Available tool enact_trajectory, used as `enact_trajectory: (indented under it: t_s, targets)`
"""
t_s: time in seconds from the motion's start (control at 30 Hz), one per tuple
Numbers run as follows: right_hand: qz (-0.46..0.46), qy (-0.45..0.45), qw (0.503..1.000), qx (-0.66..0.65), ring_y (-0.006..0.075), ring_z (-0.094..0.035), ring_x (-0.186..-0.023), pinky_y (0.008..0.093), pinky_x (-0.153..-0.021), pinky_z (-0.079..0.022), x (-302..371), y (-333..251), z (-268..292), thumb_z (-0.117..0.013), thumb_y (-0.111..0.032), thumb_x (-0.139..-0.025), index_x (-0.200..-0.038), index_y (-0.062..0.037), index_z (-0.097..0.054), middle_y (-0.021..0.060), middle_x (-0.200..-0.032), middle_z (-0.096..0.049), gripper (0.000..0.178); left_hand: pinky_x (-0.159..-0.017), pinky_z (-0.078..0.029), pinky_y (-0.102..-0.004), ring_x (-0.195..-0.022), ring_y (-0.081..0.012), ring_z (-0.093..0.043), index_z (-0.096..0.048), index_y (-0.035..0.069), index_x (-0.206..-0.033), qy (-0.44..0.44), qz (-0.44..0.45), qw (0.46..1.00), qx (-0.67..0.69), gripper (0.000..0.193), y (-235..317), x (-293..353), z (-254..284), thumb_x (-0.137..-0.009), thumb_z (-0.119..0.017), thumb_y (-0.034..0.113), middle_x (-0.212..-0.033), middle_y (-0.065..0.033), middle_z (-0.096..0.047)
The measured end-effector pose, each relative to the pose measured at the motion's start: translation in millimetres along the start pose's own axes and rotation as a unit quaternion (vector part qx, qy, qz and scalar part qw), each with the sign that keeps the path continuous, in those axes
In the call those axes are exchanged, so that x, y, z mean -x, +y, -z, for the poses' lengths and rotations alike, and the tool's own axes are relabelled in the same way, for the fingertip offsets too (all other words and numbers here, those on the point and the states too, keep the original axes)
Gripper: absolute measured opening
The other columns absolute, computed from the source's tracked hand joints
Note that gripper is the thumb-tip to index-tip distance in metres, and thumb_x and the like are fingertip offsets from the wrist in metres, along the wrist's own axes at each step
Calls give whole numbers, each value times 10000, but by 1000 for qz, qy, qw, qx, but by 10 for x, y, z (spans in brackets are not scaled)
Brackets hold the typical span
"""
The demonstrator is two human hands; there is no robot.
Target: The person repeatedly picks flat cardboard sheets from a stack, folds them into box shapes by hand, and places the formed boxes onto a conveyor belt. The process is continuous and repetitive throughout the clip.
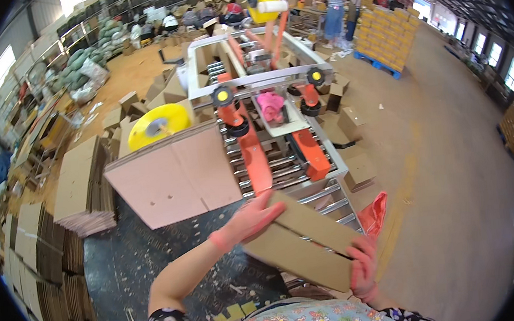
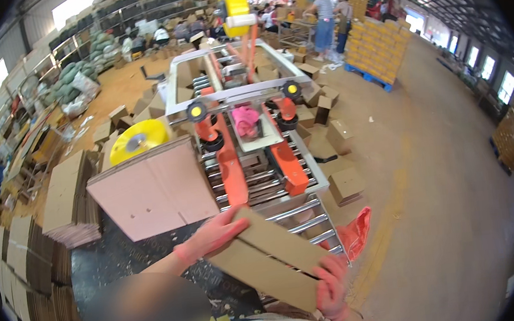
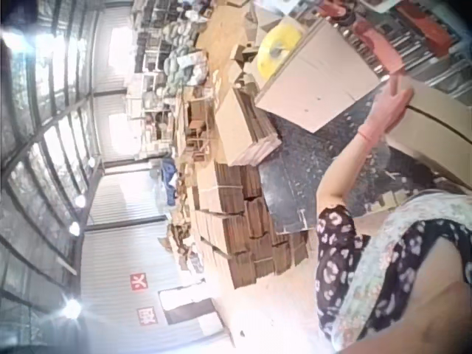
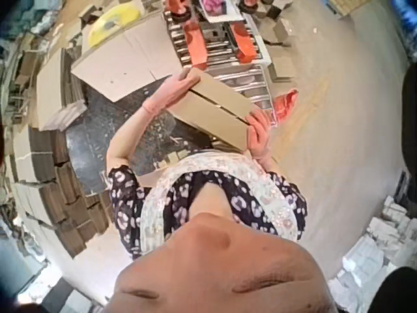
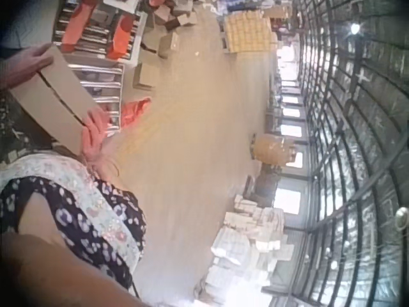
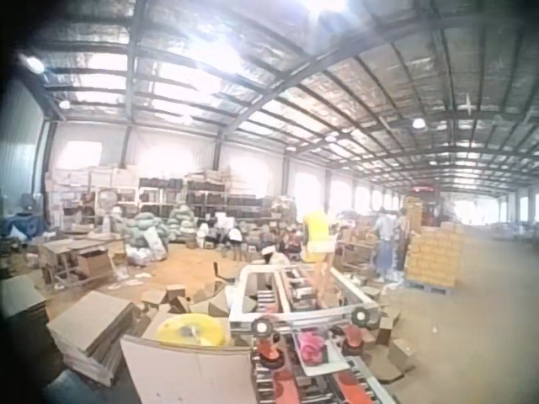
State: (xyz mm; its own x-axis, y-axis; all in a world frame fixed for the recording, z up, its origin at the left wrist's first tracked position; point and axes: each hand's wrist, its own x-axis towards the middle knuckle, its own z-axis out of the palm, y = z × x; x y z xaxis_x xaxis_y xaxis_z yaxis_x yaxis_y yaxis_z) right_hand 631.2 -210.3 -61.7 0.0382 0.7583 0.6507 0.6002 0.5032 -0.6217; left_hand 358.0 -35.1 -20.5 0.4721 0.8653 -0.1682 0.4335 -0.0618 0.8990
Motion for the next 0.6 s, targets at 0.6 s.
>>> enact_trajectory:
  t_s: [0.6]
  targets:
    - [265, -68, 959, 72, 331, -470, -1285, 569, -1095, -276, -2512, -536, -3516, -674, -271, -799, -1262, -60, -590, 118, -1343, -562, 516, -979, -428, -460, -1153, -376, -528, -582, 55, -1191, 281, -42, 905, -318, 413, -1283, 9, 788, -825, -664, 229, -1240, -168, -567]
